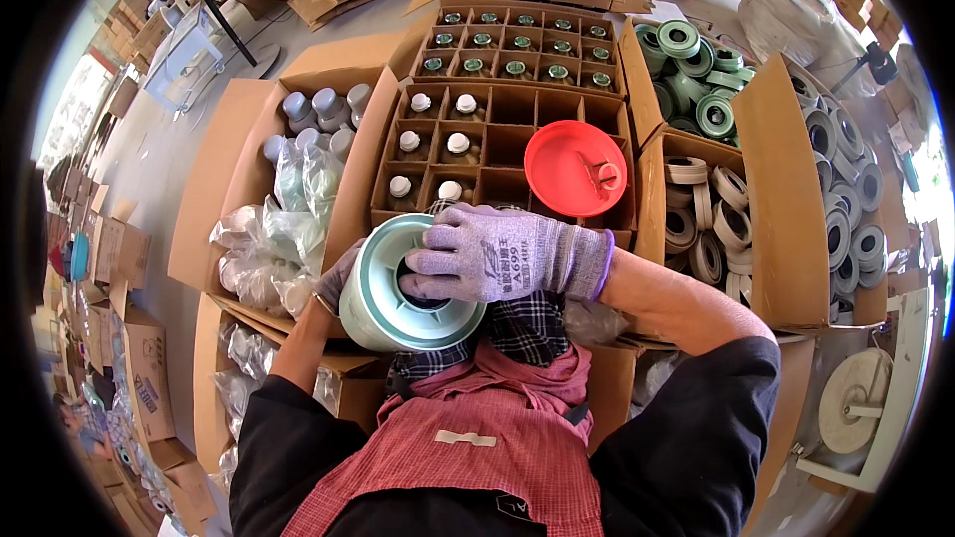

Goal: The person assembles vacuum flasks by placing metal liners inside plastic outer shells, securing internal components, and placing the assembled units into cardboard dividers within a large shipping box.

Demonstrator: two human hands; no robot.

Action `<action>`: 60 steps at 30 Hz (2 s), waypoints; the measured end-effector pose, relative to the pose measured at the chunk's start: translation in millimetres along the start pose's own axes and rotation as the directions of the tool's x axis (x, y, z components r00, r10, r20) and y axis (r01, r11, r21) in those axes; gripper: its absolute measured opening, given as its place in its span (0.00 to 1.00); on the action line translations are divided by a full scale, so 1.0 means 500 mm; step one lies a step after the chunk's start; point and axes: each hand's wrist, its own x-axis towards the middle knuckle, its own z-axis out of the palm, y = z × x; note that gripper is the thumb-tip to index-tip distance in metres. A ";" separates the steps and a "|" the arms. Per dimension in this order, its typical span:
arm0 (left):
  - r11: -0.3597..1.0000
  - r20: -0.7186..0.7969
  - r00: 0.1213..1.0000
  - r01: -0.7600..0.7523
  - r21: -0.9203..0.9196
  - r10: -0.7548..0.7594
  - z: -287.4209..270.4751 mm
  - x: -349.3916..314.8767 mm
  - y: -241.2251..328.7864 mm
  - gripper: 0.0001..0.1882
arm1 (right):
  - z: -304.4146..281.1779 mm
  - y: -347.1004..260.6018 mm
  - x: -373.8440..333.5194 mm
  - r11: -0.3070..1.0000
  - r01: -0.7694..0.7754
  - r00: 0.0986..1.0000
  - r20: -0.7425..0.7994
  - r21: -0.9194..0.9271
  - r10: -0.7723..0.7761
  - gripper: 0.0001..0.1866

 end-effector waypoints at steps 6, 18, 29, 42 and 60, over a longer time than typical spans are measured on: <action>0.987 0.054 0.991 0.117 0.107 -0.123 -0.013 0.027 0.002 0.12 | 0.013 0.017 0.040 0.956 0.292 0.956 -0.018 -0.037 -0.293 0.14; 0.386 -0.178 0.560 -0.279 0.879 0.809 0.103 -0.112 0.072 0.07 | 0.142 -0.056 -0.162 -0.388 -0.776 0.164 0.754 0.497 0.636 0.20; 0.336 0.039 0.573 -0.533 0.776 0.818 0.152 -0.041 0.114 0.04 | 0.133 -0.176 -0.214 -0.352 -0.498 -0.016 0.397 0.792 0.918 0.12; 0.975 -0.006 0.978 0.205 -0.087 -0.207 0.211 -0.086 0.057 0.10 | -0.121 -0.059 -0.002 0.997 -0.065 0.996 -0.051 0.039 0.067 0.15; 0.303 0.043 0.670 -0.391 0.869 0.741 0.131 -0.057 0.161 0.12 | 0.038 -0.192 -0.105 0.275 -0.824 0.264 -0.093 0.496 0.960 0.16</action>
